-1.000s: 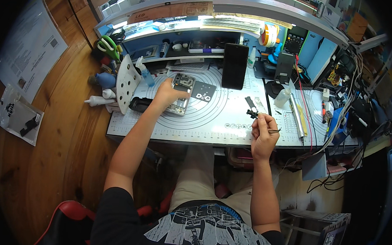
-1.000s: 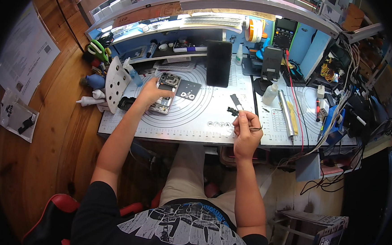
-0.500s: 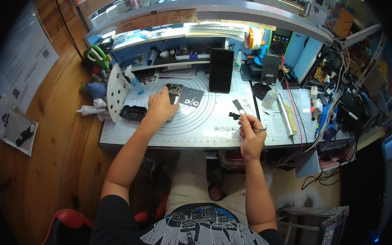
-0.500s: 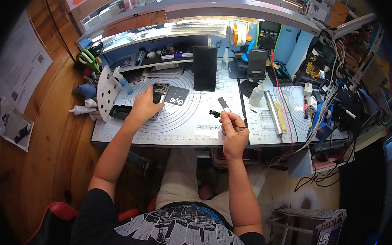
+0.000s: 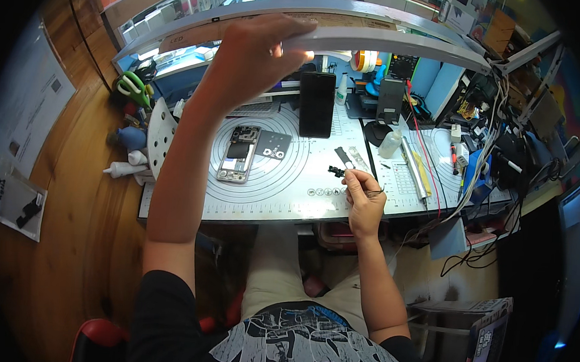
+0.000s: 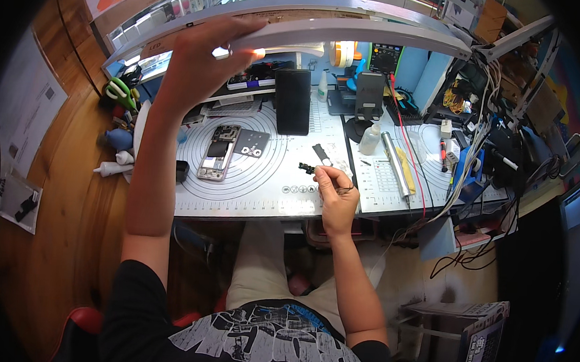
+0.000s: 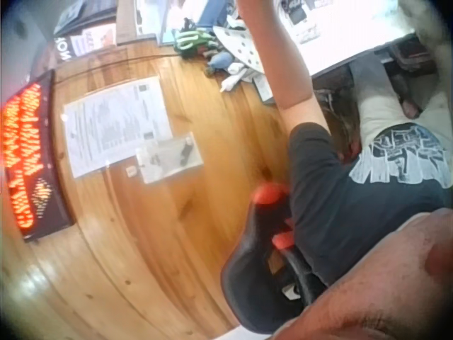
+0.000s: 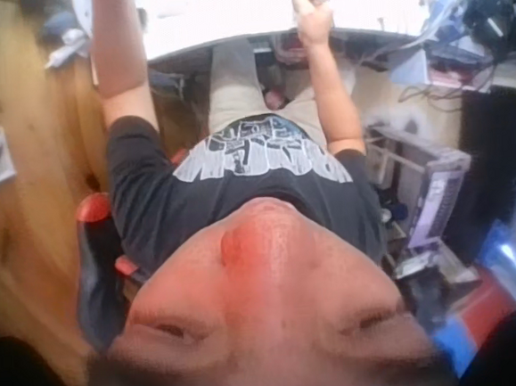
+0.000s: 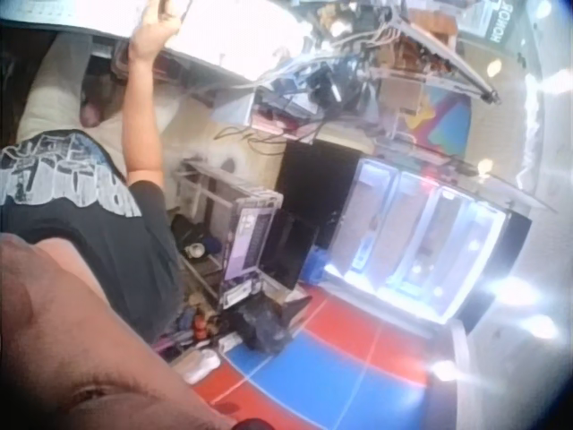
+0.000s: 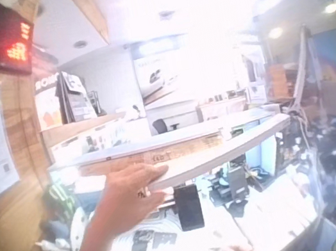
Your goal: The person removes a small internal component from a phone with tweezers, cleans it with a brush and liquid, and then reinstalls the component into the phone chassis.
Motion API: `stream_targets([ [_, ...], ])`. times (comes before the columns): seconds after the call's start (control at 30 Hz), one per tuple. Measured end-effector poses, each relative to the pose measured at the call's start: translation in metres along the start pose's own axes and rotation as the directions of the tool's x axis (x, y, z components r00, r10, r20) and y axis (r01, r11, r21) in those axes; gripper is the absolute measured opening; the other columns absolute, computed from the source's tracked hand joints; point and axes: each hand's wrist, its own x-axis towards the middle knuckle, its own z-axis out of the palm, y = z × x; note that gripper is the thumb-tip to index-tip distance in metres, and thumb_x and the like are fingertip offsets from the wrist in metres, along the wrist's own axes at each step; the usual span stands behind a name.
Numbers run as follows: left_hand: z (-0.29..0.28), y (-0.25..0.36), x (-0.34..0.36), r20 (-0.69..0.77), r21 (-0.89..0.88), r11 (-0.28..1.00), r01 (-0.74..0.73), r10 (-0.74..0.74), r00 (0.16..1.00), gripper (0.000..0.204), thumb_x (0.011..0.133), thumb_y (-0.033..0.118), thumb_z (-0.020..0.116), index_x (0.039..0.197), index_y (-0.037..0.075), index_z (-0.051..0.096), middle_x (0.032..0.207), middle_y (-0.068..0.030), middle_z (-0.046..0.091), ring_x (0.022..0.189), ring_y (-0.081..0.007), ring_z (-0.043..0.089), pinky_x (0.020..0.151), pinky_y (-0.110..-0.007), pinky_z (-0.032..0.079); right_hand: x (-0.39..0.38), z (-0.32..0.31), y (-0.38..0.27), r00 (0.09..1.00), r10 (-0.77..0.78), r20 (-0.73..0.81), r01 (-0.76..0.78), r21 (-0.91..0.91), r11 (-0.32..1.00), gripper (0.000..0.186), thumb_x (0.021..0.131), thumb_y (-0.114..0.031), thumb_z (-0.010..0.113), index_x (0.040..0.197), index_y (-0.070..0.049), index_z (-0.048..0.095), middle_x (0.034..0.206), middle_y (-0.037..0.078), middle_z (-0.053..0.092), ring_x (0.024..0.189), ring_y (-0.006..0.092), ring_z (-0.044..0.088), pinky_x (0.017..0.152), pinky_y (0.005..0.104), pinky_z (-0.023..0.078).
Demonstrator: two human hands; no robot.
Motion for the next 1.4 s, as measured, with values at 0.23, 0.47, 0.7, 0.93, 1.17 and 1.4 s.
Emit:
stream_targets([
  [0.23, -0.025, 0.056, -0.023, 0.129, -0.126, 0.989, 0.075, -0.058, 0.990, 0.051, 0.079, 0.005, 0.088, 0.128, 0.006, 0.075, 0.108, -0.0131, 0.078, 0.091, -0.0205, 0.074, 0.081, -0.033, 0.059, 0.035, 0.043, -0.098, 0.802, -0.467, 0.373, 0.570, -0.242, 0.785, 0.016, 0.088, 0.004, 0.081, 0.103, 0.003, 0.079, 0.095, 0.011, 0.077, 0.083, 0.0156, 0.071, 0.075, 0.0261, 0.055],
  [0.47, -0.047, 0.050, -0.020, 0.258, -0.241, 0.946, 0.215, -0.151, 0.954, 0.063, 0.078, 0.008, 0.089, 0.138, 0.004, 0.069, 0.122, -0.0154, 0.075, 0.107, -0.0228, 0.072, 0.095, -0.035, 0.056, 0.099, 0.070, -0.135, 0.500, -0.648, 0.575, 0.836, -0.125, 0.534, 0.015, 0.083, 0.002, 0.085, 0.097, 0.001, 0.080, 0.090, 0.010, 0.078, 0.075, 0.0152, 0.071, 0.067, 0.0262, 0.055],
  [0.7, -0.039, 0.031, -0.022, 0.351, -0.361, 0.882, 0.304, -0.174, 0.920, 0.064, 0.077, 0.001, 0.081, 0.139, 0.002, 0.064, 0.129, -0.0154, 0.072, 0.118, -0.0265, 0.070, 0.105, -0.039, 0.052, 0.132, 0.083, -0.116, 0.551, -0.592, 0.588, 0.721, 0.022, 0.693, 0.027, 0.079, 0.001, 0.088, 0.104, 0.005, 0.078, 0.095, 0.011, 0.078, 0.083, 0.0178, 0.073, 0.073, 0.0275, 0.056],
  [0.93, -0.031, 0.030, -0.022, 0.354, -0.395, 0.879, 0.266, -0.122, 0.927, 0.061, 0.070, -0.010, 0.071, 0.130, -0.005, 0.064, 0.122, -0.0189, 0.072, 0.110, -0.0284, 0.072, 0.100, -0.039, 0.053, 0.119, 0.060, -0.090, 0.563, -0.642, 0.519, 0.764, -0.032, 0.644, 0.025, 0.077, 0.001, 0.088, 0.099, 0.005, 0.078, 0.094, 0.014, 0.078, 0.085, 0.0229, 0.075, 0.077, 0.0332, 0.058],
  [1.17, -0.006, 0.037, -0.031, 0.197, -0.537, 0.782, 0.317, -0.250, 0.948, 0.061, 0.058, -0.016, 0.076, 0.117, -0.011, 0.063, 0.114, -0.0226, 0.068, 0.097, -0.0317, 0.071, 0.089, -0.042, 0.056, 0.106, 0.047, -0.081, 0.576, -0.635, 0.515, 0.766, -0.070, 0.639, 0.018, 0.077, 0.001, 0.085, 0.093, -0.002, 0.078, 0.090, 0.016, 0.079, 0.088, 0.0284, 0.077, 0.086, 0.0419, 0.059],
  [1.4, 0.003, 0.044, -0.028, 0.128, -0.597, 0.730, 0.331, -0.321, 0.938, 0.044, 0.062, -0.015, 0.077, 0.105, -0.013, 0.067, 0.097, -0.0178, 0.069, 0.087, -0.0300, 0.071, 0.075, -0.039, 0.057, 0.101, 0.042, -0.095, 0.526, -0.649, 0.551, 0.830, -0.163, 0.534, 0.020, 0.079, -0.002, 0.085, 0.096, -0.007, 0.078, 0.090, 0.014, 0.080, 0.092, 0.0315, 0.079, 0.096, 0.0498, 0.057],
])
